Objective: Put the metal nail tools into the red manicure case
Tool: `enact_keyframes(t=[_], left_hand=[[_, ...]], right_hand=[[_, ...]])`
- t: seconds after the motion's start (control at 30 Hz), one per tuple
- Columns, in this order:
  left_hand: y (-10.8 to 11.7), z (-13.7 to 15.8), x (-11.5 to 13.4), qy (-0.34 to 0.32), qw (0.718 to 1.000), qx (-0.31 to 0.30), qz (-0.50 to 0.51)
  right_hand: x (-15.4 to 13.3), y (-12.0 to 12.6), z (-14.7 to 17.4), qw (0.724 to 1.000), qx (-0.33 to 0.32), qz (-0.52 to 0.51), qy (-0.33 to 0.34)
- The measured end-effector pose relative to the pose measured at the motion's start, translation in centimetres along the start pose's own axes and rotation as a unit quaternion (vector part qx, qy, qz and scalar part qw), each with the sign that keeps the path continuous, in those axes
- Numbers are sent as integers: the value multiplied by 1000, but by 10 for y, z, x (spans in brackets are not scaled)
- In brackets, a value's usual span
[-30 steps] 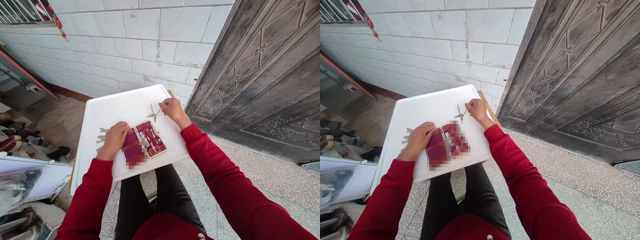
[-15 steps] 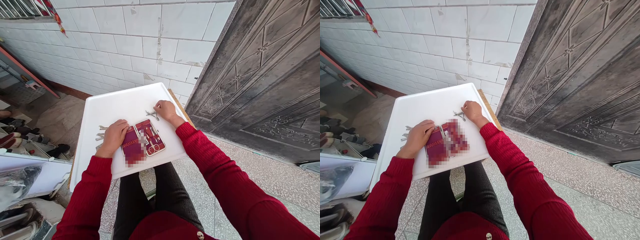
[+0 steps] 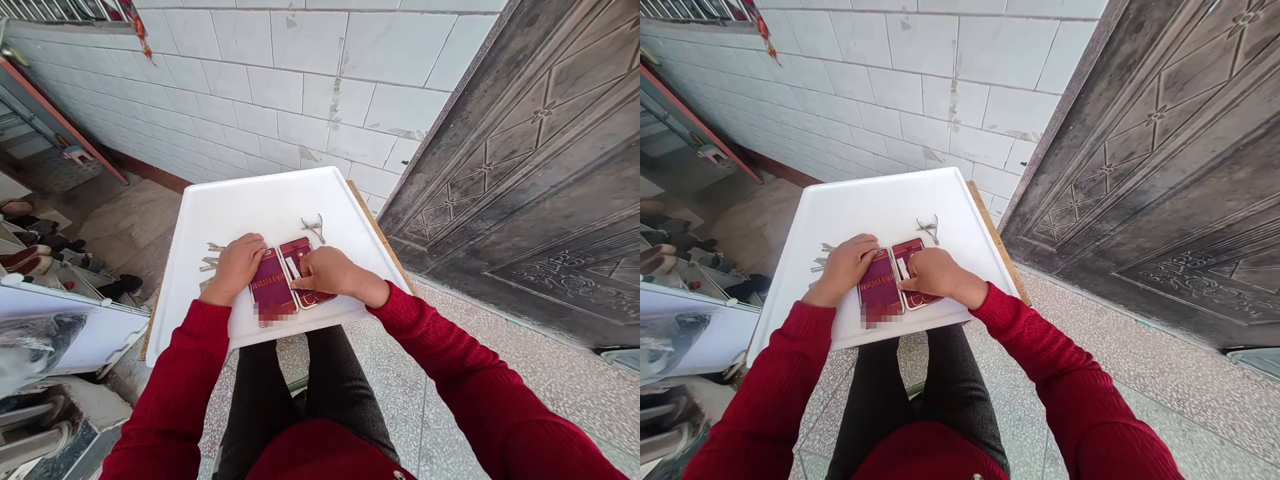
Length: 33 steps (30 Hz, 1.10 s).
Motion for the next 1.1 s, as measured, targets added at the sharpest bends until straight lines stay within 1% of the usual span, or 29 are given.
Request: enact_keyframes(t=[0.03,0.1,0.2,0.23,0.3,0.33,0.4,0.43,0.47,0.5,0.53,0.57,0.6,0.63,0.67,0.7,0.77,0.83,0.9,1.0,1.1], left_hand=[[0,0,1,-2,1000,0,-2],[1,0,2,-7,1000,-1,-4],[1,-1,3,-9,1000,-2,-4],[2,-1,3,-6,1000,-2,-4],[1,-1,2,-1,1000,-5,-3],[1,-1,1,2,1000,-7,-2],[0,-1,1,4,1000,-10,-1],[0,-1,1,4,1000,-11,-1],[0,-1,1,5,1000,-12,-1],[0,-2,0,6,1000,-12,-2],[0,-2,0,7,1000,-13,-3],[0,-2,0,8,1000,-14,-4],[0,-2,0,9,1000,-15,-4],[0,-2,-1,9,1000,-16,-3],[0,-2,-1,10,1000,-15,-3],[0,-2,-1,10,1000,-15,-2],[0,-2,0,10,1000,-15,1],[1,-3,1,9,1000,-15,4],[2,-3,2,7,1000,-11,3],[2,-3,3,4,1000,-7,-3],[1,-3,3,-3,1000,-7,-5]], right_hand=[[-3,-1,1,1000,0,30,-8],[-8,-1,1,998,5,57,-19],[-8,-2,6,999,3,34,-28],[-5,-3,10,1000,0,6,-27],[0,-7,20,996,-18,-92,-7],[2,-9,26,987,-31,-159,7],[10,-13,35,954,-67,-292,30],[19,-11,36,940,-68,-334,25],[31,-6,35,933,-45,-358,9],[46,2,32,932,-5,-361,-17],[63,13,29,937,51,-343,-49],[77,25,26,943,109,-303,-79],[89,35,23,950,152,-250,-111],[99,43,19,953,179,-197,-144],[105,48,14,955,190,-150,-171],[109,51,9,957,188,-106,-192],[110,55,-4,962,170,-41,-210],[105,57,-18,966,155,6,-206],[98,59,-33,968,154,40,-193],[94,54,-50,970,152,62,-181],[99,50,-53,966,170,41,-191]])
Point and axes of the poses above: each hand's wrist, its own z-axis away from the middle knuckle, its own y-axis out of the back of the hand, x = y × z, the point moved 10 cm from there along -z, towards the middle knuckle, and after that the axes turned 12 degrees about z, right-handed, at the moved point
